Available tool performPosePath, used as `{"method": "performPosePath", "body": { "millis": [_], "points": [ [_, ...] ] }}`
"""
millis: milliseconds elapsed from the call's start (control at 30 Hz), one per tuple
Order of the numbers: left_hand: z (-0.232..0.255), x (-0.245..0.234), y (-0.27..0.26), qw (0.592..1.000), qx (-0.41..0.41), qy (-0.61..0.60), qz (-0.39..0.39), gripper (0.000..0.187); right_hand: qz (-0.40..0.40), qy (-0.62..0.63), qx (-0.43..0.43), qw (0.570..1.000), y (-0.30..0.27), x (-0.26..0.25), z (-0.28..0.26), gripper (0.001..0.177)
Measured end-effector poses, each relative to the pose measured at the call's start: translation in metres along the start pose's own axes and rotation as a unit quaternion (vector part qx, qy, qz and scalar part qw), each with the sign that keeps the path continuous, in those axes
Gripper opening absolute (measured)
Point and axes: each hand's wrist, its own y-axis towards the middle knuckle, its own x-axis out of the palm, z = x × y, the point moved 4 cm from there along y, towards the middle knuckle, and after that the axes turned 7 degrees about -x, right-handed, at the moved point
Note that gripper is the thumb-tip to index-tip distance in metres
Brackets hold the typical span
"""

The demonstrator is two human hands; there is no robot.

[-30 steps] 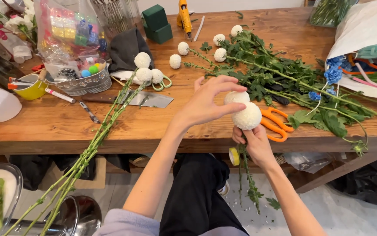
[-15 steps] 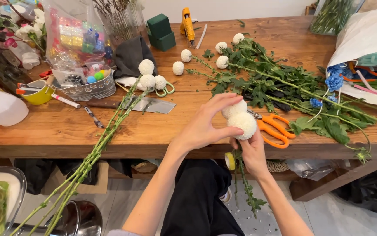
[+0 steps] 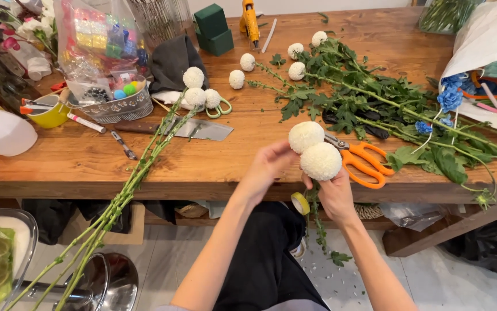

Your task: The person arranges white pom-pom flowers on a wooden table. They pick up the flowers, adjust their stems, and place them on the table alongside other floral materials and tools.

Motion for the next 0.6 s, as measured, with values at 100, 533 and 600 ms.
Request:
{"method": "performPosePath", "body": {
  "millis": [100,533,600],
  "points": [
    [-0.011,0.022,-0.017,0.997,-0.038,-0.059,-0.039,0.035,0.004,-0.018,0.012,1.000,-0.003,0.000,-0.002,0.019],
    [-0.011,0.033,-0.035,0.994,0.041,0.040,-0.088,0.019,-0.082,-0.139,0.041,0.986,-0.033,-0.035,-0.039,0.029],
    [-0.001,0.035,-0.040,0.989,0.061,0.072,-0.111,0.019,-0.094,-0.161,0.046,0.981,-0.039,-0.040,-0.044,0.032]
  ]
}}
